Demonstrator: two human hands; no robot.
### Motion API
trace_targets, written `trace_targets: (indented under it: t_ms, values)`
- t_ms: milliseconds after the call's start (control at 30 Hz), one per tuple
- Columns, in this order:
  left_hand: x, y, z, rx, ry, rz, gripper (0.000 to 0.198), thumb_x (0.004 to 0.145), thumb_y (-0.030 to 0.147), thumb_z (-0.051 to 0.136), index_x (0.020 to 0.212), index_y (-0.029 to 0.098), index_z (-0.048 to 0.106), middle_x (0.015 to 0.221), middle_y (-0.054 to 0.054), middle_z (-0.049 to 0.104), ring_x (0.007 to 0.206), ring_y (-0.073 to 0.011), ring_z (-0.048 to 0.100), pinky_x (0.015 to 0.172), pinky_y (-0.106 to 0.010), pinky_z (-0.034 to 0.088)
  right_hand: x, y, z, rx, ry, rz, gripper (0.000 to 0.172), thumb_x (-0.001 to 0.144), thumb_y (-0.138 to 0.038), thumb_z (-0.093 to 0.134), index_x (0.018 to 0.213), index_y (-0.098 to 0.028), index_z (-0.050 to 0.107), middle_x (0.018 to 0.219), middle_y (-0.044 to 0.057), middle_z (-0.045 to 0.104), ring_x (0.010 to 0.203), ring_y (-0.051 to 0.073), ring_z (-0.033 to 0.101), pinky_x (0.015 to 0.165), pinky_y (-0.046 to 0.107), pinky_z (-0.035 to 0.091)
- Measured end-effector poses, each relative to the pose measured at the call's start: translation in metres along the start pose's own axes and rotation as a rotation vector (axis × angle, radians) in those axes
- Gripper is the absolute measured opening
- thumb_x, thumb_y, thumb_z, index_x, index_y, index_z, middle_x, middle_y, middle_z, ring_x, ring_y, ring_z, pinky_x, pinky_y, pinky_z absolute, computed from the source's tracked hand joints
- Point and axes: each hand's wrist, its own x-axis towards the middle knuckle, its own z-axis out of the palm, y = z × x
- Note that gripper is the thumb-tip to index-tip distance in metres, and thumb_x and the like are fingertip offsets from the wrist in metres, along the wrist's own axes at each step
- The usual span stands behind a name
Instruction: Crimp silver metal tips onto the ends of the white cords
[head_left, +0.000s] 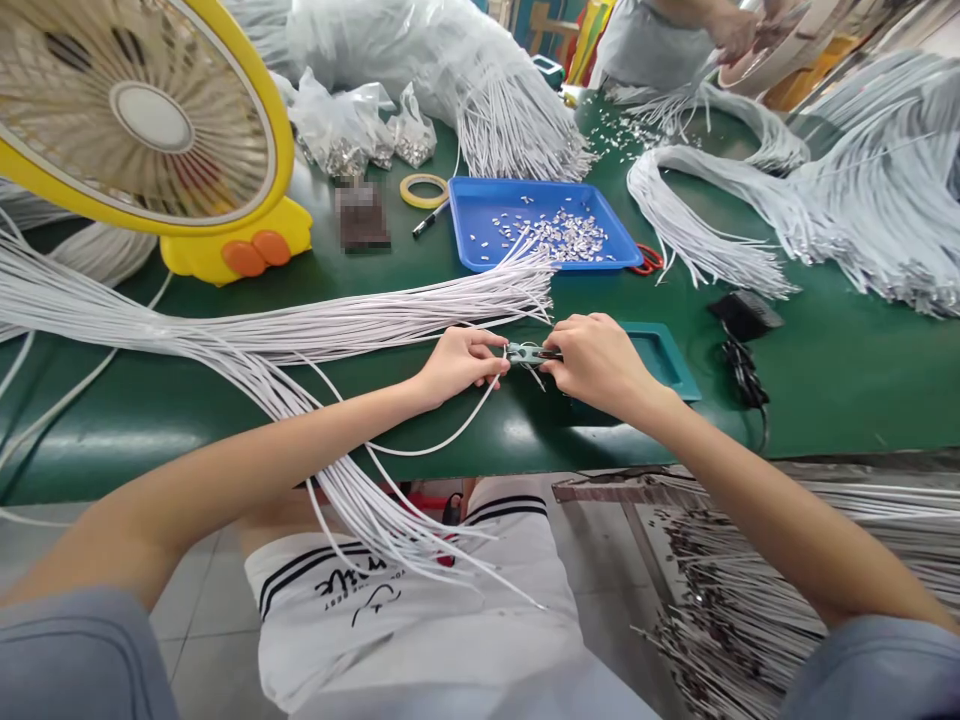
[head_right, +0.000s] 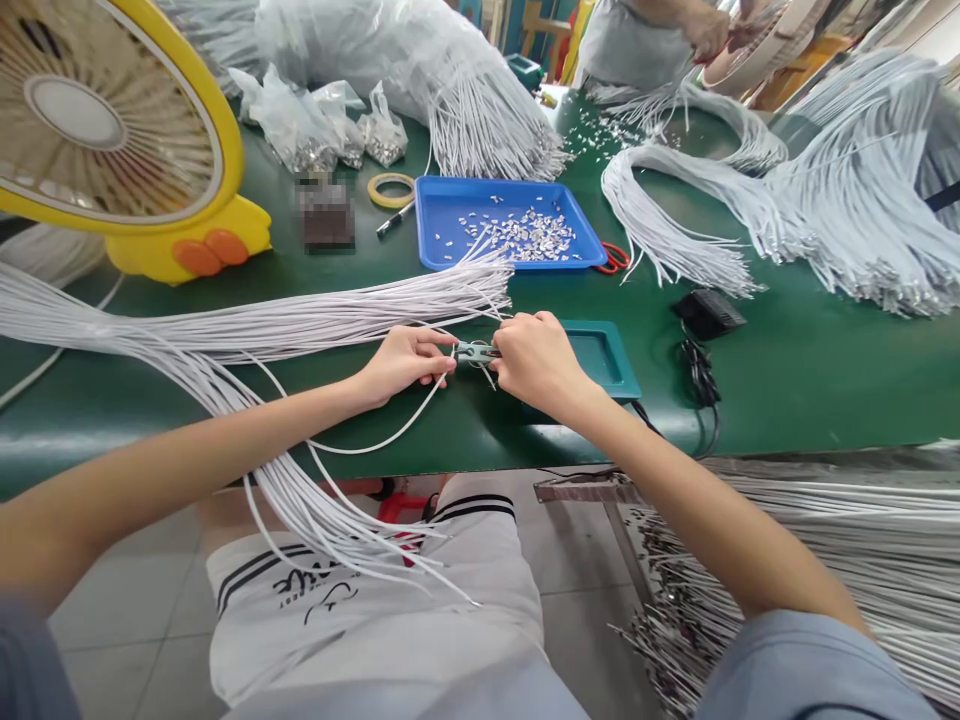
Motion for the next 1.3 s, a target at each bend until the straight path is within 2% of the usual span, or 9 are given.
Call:
trace_targets:
  t_ms: [267,367,533,733,900,1100,1167,1233,1300]
  values:
    - [0.0,0.004,-0.002,-0.033,-0.004,-0.022,0.035,0.071,0.012,0.075,0.104,0.002,0.067,0.063,-0.006,0.07,0.048,-0.0105,0.063,0.044,-0.017,0.041,0.0,-0.003,0.0,0.011,-0.007,0.018,0.014,0.08,-0.018,0.06,0.078,-0.012,0.072,0.087,0.012,0.074,0.088,0.025,0.063,0.079,0.036,0.036]
    - [-0.003,0.009,-0.002,-0.046,-0.008,-0.008,0.037,0.07,0.013,0.076,0.104,0.002,0.067,0.063,-0.006,0.07,0.048,-0.0109,0.063,0.045,-0.017,0.041,-0.003,0.001,0.003,0.049,0.039,-0.014,0.015,0.081,-0.019,0.06,0.087,-0.011,0.072,0.094,0.013,0.073,0.092,0.027,0.063,0.084,0.038,0.038]
    - [-0.012,0.016,-0.004,-0.101,-0.03,-0.005,0.041,0.068,0.017,0.08,0.105,0.004,0.067,0.065,-0.006,0.071,0.05,-0.012,0.065,0.045,-0.017,0.043,-0.007,-0.002,0.007,0.156,0.357,-0.194,0.033,0.084,-0.024,0.064,0.116,-0.014,0.065,0.113,0.013,0.069,0.108,0.029,0.057,0.096,0.042,0.04]
    - [-0.015,0.017,-0.006,-0.145,-0.053,-0.03,0.044,0.064,0.02,0.083,0.101,0.004,0.068,0.063,-0.007,0.071,0.05,-0.0124,0.065,0.044,-0.016,0.042,-0.003,-0.014,0.01,-0.065,0.592,-0.412,0.021,0.094,-0.022,0.051,0.106,-0.021,0.069,0.102,0.006,0.072,0.102,0.024,0.053,0.095,0.042,0.036]
    - [-0.017,0.016,-0.004,-0.085,-0.12,-0.004,0.041,0.068,0.02,0.08,0.104,0.004,0.068,0.056,-0.004,0.069,0.048,-0.01,0.061,0.047,-0.017,0.045,-0.001,-0.019,0.011,0.06,0.502,-0.374,0.022,0.093,-0.019,0.051,0.081,-0.021,0.07,0.086,0.004,0.074,0.09,0.021,0.055,0.087,0.039,0.035]
    - [-0.021,0.014,-0.002,0.107,-0.032,0.161,0.032,0.07,0.014,0.074,0.101,0.008,0.067,0.06,-0.001,0.069,0.051,-0.0119,0.065,0.053,-0.02,0.053,-0.003,-0.023,-0.005,0.475,0.207,-0.043,0.018,0.081,-0.013,0.056,0.066,-0.017,0.064,0.069,0.003,0.069,0.074,0.019,0.056,0.074,0.034,0.038]
    - [-0.019,0.013,-0.003,0.128,-0.015,0.173,0.033,0.07,0.015,0.074,0.102,0.008,0.067,0.061,-0.002,0.07,0.051,-0.0122,0.065,0.055,-0.021,0.054,-0.005,-0.017,-0.008,0.38,0.192,0.023,0.017,0.082,-0.013,0.054,0.07,-0.016,0.066,0.074,0.006,0.071,0.079,0.021,0.057,0.075,0.035,0.038]
    - [-0.016,0.011,-0.004,0.139,-0.012,0.164,0.035,0.071,0.017,0.074,0.103,0.007,0.067,0.061,-0.003,0.07,0.051,-0.0126,0.065,0.055,-0.022,0.055,-0.006,-0.01,-0.007,0.199,0.205,0.036,0.017,0.085,-0.022,0.057,0.088,-0.013,0.071,0.093,0.011,0.072,0.093,0.026,0.057,0.081,0.039,0.038]
    - [-0.012,0.01,-0.005,0.161,-0.005,0.15,0.035,0.071,0.017,0.074,0.103,0.007,0.068,0.061,-0.003,0.071,0.049,-0.0122,0.065,0.051,-0.02,0.053,-0.007,-0.003,-0.003,0.048,0.158,0.018,0.029,0.085,-0.031,0.062,0.104,-0.01,0.07,0.107,0.015,0.07,0.103,0.031,0.055,0.085,0.042,0.036]
